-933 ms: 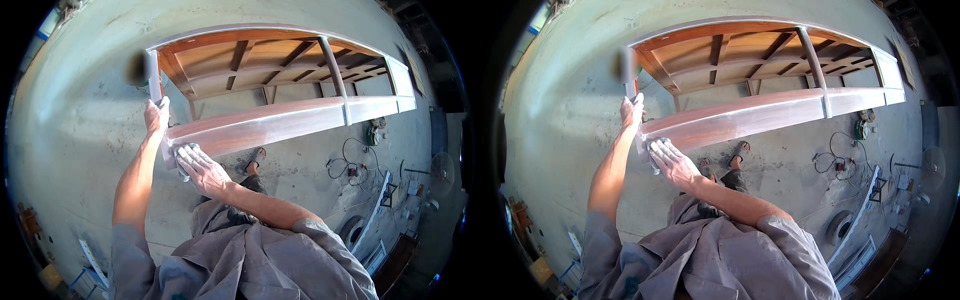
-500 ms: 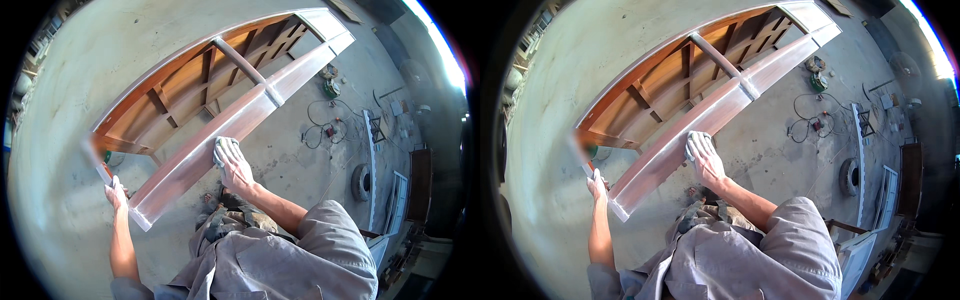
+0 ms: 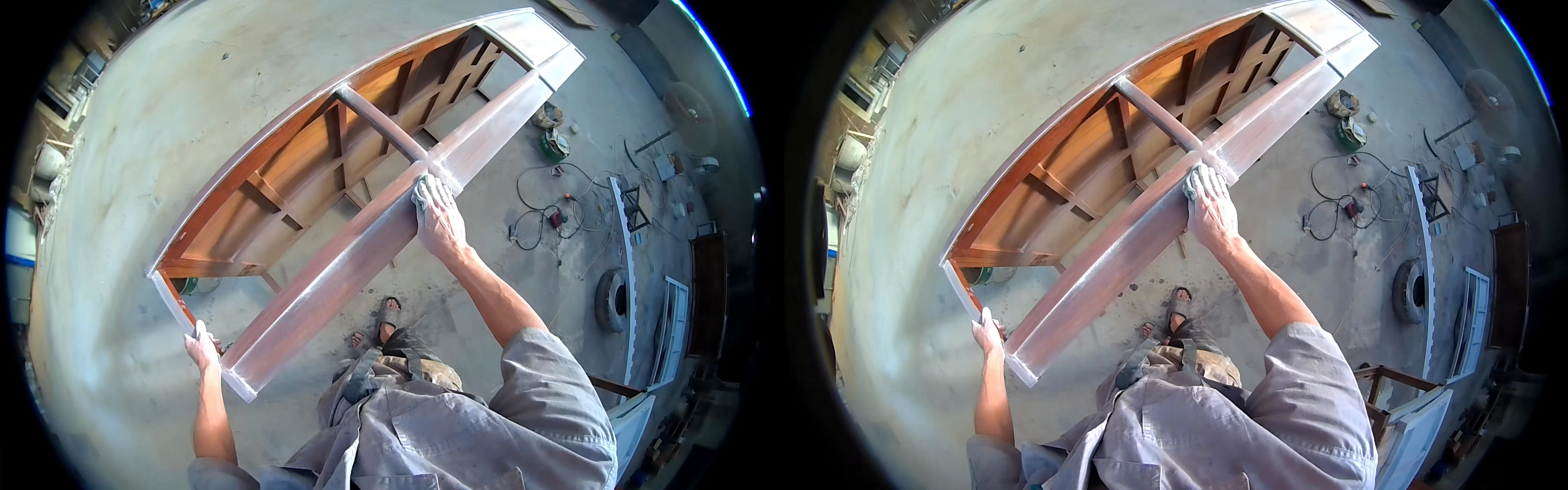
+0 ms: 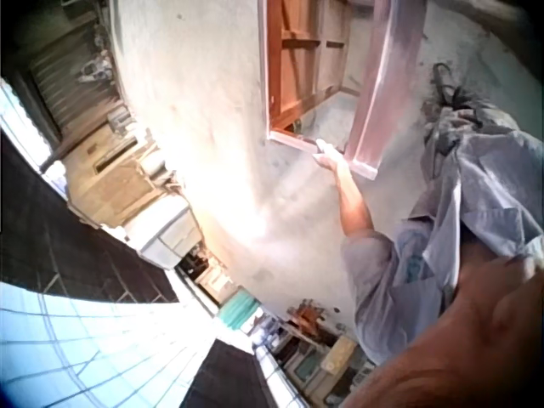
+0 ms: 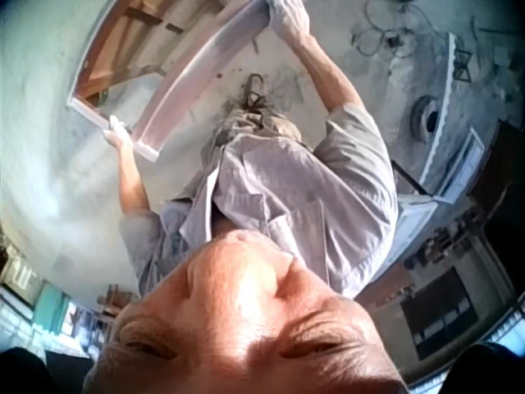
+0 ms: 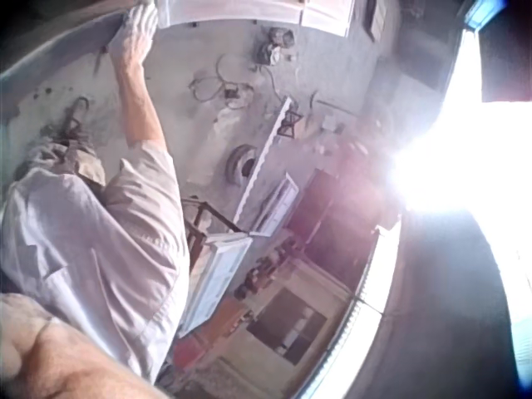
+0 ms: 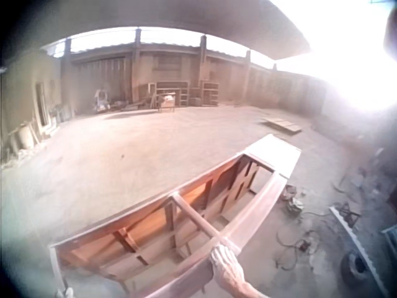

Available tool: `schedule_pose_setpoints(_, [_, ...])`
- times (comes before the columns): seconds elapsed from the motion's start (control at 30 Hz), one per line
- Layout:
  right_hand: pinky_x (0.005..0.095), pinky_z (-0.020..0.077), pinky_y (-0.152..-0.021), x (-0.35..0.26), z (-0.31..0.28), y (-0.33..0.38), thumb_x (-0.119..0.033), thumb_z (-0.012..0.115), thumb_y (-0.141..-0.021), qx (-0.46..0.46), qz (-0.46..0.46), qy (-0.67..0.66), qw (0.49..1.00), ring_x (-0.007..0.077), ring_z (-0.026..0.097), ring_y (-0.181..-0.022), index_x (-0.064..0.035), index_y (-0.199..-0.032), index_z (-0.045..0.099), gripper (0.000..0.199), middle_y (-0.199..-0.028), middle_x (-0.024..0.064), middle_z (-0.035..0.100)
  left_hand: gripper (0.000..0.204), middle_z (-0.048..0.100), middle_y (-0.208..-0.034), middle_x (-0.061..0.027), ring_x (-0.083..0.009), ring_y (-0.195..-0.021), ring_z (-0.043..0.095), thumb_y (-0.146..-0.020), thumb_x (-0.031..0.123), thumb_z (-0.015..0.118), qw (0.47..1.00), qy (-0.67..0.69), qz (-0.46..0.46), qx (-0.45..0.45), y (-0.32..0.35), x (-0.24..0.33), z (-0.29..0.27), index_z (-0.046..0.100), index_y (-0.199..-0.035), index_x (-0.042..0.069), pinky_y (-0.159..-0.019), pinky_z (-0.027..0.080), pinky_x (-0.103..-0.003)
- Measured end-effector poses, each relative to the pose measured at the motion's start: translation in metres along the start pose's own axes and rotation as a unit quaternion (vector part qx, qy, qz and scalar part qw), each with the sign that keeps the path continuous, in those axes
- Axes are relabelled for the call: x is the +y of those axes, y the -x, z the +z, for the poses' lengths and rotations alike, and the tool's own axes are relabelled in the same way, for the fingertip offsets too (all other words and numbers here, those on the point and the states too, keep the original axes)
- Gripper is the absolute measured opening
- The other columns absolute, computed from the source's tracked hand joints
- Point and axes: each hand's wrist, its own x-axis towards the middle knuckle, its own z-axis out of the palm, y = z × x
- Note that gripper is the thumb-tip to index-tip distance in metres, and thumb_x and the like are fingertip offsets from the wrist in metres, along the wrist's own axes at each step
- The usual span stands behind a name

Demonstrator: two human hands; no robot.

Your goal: The person wipes a wooden furniture frame with a cloth, then uses a yellow cloth to wipe the same frame. The person moves around the frame to clean different sections.

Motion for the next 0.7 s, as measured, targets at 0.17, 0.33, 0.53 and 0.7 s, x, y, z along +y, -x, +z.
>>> schedule_pose_setpoints(0.17, [0.0491, 0.0322, -0.122, 0.019, -0.020, 0.005, -0.007, 0.057, -0.092, 0.012, -0.031, -0.007, 0.999, 0.0416, 0.047, -0.139, 0.0061, -0.134, 0.057, 0.044, -0.145, 0.0278, 0.054, 0.034, 0.052, -0.065, -0.0018, -0.0162, -0.047, 0.055, -0.099, 0.037, 0.065, 0.999, -0.025, -0.009, 0.018, 0.016, 0.005, 0.007, 0.051, -0.099, 0.006, -0.039, 0.041, -0.033])
schedule_pose_setpoints(0.33, [0.0527, 0.0294, -0.123, -0.099, 0.020, 0.040, -0.006, 0.061, -0.087, 0.019, -0.019, -0.131, 0.991, 0.0437, 0.042, -0.144, 0.0059, -0.138, 0.054, 0.053, -0.149, 0.0285, 0.049, 0.033, 0.052, -0.062, -0.0022, -0.0173, -0.044, 0.054, -0.099, 0.036, 0.064, 0.999, -0.032, -0.004, 0.016, 0.015, 0.012, 0.013, 0.048, -0.095, 0.007, -0.038, 0.042, -0.033])
schedule_pose_setpoints(0.53, [0.0576, 0.0231, -0.124, 0.020, -0.022, -0.029, -0.006, 0.066, -0.082, 0.039, -0.092, 0.027, 0.995, 0.0417, 0.041, -0.145, 0.0052, -0.137, 0.056, 0.057, -0.145, 0.0217, 0.056, 0.035, 0.054, -0.064, -0.0026, -0.0175, -0.046, 0.056, -0.099, 0.037, 0.065, 0.999, -0.029, 0.011, 0.036, 0.015, 0.014, 0.018, 0.052, -0.103, 0.004, -0.041, 0.045, -0.034])
schedule_pose_setpoints(0.7, [0.0617, 0.0141, -0.125, -0.048, -0.001, 0.037, -0.006, 0.060, -0.087, -0.076, -0.040, -0.074, 0.994, 0.0475, 0.024, -0.153, -0.0027, -0.144, 0.054, 0.057, -0.161, 0.0194, 0.038, 0.034, 0.055, -0.066, -0.0024, -0.0166, -0.048, 0.058, -0.099, 0.035, 0.064, 0.997, -0.067, 0.023, 0.027, 0.007, 0.003, 0.009, 0.053, -0.103, 0.004, -0.043, 0.047, -0.033])
